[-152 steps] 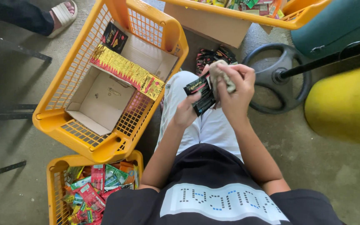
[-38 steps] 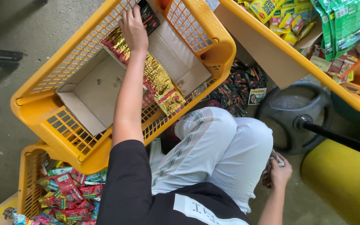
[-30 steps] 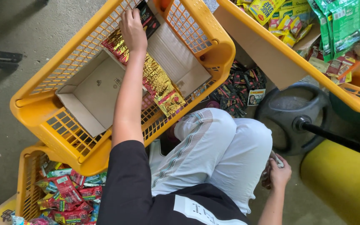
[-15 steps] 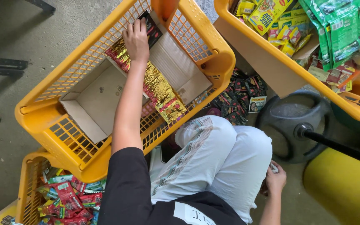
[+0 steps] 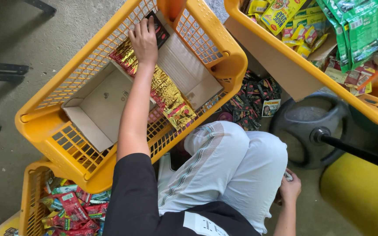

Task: The person wipes product sachet packages with a cloth while sitting on the floor and then places them into an orange plastic basket.

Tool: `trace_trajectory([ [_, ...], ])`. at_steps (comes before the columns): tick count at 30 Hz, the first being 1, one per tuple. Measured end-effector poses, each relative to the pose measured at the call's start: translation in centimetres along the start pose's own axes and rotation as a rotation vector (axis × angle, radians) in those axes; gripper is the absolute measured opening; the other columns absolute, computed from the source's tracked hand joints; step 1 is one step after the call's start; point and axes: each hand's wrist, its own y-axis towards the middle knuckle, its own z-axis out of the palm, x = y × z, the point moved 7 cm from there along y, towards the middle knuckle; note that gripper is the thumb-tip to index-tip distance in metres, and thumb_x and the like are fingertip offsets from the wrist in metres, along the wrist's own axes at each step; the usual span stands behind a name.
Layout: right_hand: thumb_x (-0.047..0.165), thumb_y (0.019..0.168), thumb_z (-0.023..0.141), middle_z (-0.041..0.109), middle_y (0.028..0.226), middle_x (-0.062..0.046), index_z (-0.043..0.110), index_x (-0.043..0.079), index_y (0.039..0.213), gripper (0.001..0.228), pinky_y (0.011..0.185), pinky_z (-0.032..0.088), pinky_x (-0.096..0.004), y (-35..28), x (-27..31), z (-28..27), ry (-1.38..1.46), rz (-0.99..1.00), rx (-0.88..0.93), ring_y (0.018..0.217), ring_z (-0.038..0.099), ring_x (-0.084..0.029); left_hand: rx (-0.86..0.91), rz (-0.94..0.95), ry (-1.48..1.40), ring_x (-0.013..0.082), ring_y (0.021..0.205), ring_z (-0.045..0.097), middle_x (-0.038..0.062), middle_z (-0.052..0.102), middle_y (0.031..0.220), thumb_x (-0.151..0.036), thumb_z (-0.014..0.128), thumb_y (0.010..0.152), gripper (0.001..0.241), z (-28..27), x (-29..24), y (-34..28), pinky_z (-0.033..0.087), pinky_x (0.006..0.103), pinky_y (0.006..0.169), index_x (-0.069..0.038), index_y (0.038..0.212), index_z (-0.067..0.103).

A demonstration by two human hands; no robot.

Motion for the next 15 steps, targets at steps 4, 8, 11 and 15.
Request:
trace_trajectory([
  [4, 0.025, 0.086, 0.077, 0.065, 0.121, -0.025, 0.074, 0.007, 0.126, 0.044, 0.088, 0.052, -0.048, 0.2, -0.6, 0.2, -0.037, -0.021, -0.008, 0.102, 0.064, -0.040, -0.020, -0.055, -0.085, 0.0148, 0.097, 0.060, -0.002, 0.065, 0.113, -0.011, 0.080, 0.086, 0.045, 0.3, 0.2, 0.3, 0.047, 0.0326, 0.086, -0.018, 0.128, 0.065],
  [8, 0.027, 0.086, 0.077, 0.063, 0.125, -0.026, 0.074, 0.006, 0.126, 0.045, 0.090, 0.052, -0.049, -0.3, -0.1, 0.0, -0.050, 0.013, 0.006, 0.105, 0.064, -0.042, -0.055, -0.037, -0.092, 0.0150, 0.091, 0.057, -0.004, 0.063, 0.111, -0.010, 0.079, 0.088, 0.043, 0.0, 0.0, 0.5, 0.047, 0.0313, 0.083, -0.017, 0.128, 0.065],
  [11, 0.023, 0.084, 0.078, 0.067, 0.119, -0.024, 0.074, 0.004, 0.123, 0.043, 0.086, 0.053, -0.048, 0.2, -0.8, 0.1, -0.032, -0.012, -0.004, 0.100, 0.066, -0.039, -0.072, -0.011, -0.086, 0.0172, 0.094, 0.053, -0.002, 0.059, 0.112, -0.011, 0.077, 0.087, 0.042, -1.7, 0.0, 0.7, 0.043, 0.0339, 0.084, -0.016, 0.127, 0.066],
  [15, 0.025, 0.084, 0.079, 0.066, 0.119, -0.025, 0.074, 0.004, 0.123, 0.045, 0.086, 0.053, -0.047, -0.3, 0.7, -0.2, -0.041, -0.023, -0.010, 0.100, 0.065, -0.040, -0.083, -0.002, -0.107, 0.0167, 0.091, 0.054, -0.002, 0.061, 0.111, -0.009, 0.078, 0.085, 0.042, -0.5, 0.2, 0.7, 0.045, 0.0333, 0.081, -0.016, 0.125, 0.066],
])
